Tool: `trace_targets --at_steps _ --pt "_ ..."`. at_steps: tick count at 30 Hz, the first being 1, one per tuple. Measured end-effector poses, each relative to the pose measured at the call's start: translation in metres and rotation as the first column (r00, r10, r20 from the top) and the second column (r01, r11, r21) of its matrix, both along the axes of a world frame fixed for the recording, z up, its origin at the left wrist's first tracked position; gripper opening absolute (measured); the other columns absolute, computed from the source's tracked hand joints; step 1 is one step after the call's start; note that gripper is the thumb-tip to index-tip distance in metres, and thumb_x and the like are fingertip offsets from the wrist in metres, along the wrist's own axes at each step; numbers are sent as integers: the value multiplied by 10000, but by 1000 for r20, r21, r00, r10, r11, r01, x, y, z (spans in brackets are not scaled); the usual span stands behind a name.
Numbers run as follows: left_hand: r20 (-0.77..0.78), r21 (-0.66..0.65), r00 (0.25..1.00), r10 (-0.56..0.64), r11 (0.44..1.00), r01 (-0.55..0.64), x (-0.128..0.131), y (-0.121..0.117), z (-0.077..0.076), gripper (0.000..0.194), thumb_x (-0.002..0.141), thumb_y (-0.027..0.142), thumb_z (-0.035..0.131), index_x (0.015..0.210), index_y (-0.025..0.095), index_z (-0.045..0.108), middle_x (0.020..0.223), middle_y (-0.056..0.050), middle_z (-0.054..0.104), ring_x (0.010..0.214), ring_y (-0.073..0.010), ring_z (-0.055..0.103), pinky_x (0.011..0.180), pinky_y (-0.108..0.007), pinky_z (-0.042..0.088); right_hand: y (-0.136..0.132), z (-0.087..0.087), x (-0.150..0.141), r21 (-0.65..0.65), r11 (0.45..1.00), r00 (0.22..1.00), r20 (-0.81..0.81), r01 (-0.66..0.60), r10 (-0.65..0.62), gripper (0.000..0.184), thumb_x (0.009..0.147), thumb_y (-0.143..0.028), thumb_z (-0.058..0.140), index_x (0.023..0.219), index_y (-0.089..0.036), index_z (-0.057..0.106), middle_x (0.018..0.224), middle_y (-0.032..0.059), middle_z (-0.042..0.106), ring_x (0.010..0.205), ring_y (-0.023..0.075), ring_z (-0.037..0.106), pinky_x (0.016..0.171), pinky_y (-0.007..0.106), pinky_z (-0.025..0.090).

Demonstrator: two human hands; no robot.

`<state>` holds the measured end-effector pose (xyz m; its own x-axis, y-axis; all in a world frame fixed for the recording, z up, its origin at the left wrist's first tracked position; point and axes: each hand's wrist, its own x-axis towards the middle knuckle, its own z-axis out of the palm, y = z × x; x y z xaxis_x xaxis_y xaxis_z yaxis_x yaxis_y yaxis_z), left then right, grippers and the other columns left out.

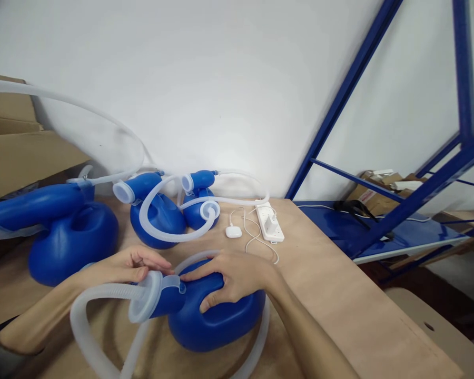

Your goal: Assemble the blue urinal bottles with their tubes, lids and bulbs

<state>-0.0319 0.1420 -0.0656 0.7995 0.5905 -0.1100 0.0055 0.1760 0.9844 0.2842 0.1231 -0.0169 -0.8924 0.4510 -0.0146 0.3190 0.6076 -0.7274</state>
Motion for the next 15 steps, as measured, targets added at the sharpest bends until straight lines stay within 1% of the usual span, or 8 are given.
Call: trace_targets --at_steps 2,5,7,9,12,13,15 --pt "-9 -18 999 -34 999 33 -2 -2 3 592 840 602 930 1309 256 829 1322 -71 822 1225 -307 791 1032 -359 612 0 0 0 -4 1000 1000 -20 -6 6 683 904 -460 897 1541 -332 685 1632 74 635 1521 290 583 1282 431 434" --pt "-24 -39 997 -78 996 77 -6 -7 9 555 895 484 912 1395 281 786 1405 -55 786 1317 -310 745 1105 -375 583 0 -1 1 -4 1000 1000 -9 11 -11 687 899 -467 901 1538 -326 689 1628 79 639 1502 293 603 1278 428 439" --pt "-25 -48 994 -108 993 106 -8 -10 13 569 878 407 930 1416 306 773 1436 -37 773 1382 -318 701 1165 -392 545 0 -1 1 -5 1000 1000 11 22 -22 688 905 -473 894 1543 -327 684 1633 79 635 1511 294 594 1273 425 444" --pt "-30 -48 991 -127 991 125 -8 -10 14 585 850 358 949 1408 319 778 1412 -26 788 1385 -318 697 1168 -388 542 -1 0 1 -7 1000 1000 14 24 -24 688 906 -474 892 1546 -337 680 1637 70 632 1520 291 586 1271 424 447" --pt "-48 -37 991 -126 992 124 -9 -7 12 565 847 393 951 1380 290 796 1277 -36 845 1249 -297 772 1048 -322 602 -2 0 0 1 1000 1000 0 21 -21 681 910 -458 891 1546 -340 678 1637 63 634 1515 287 590 1272 428 445" --pt "-51 -32 991 -125 992 124 -9 -6 11 572 838 417 956 1371 276 801 1254 -45 852 1216 -296 786 1017 -308 611 -2 -1 0 3 1000 1000 -5 20 -20 677 915 -450 887 1548 -337 677 1638 64 633 1514 287 591 1272 428 444" --pt "-56 -21 991 -119 993 118 -9 -5 10 582 847 484 941 1368 264 803 1269 -59 846 1217 -308 786 1016 -317 611 -2 -1 -1 5 1000 1000 -5 11 -11 675 923 -445 880 1555 -336 670 1642 65 629 1521 284 585 1274 426 441"
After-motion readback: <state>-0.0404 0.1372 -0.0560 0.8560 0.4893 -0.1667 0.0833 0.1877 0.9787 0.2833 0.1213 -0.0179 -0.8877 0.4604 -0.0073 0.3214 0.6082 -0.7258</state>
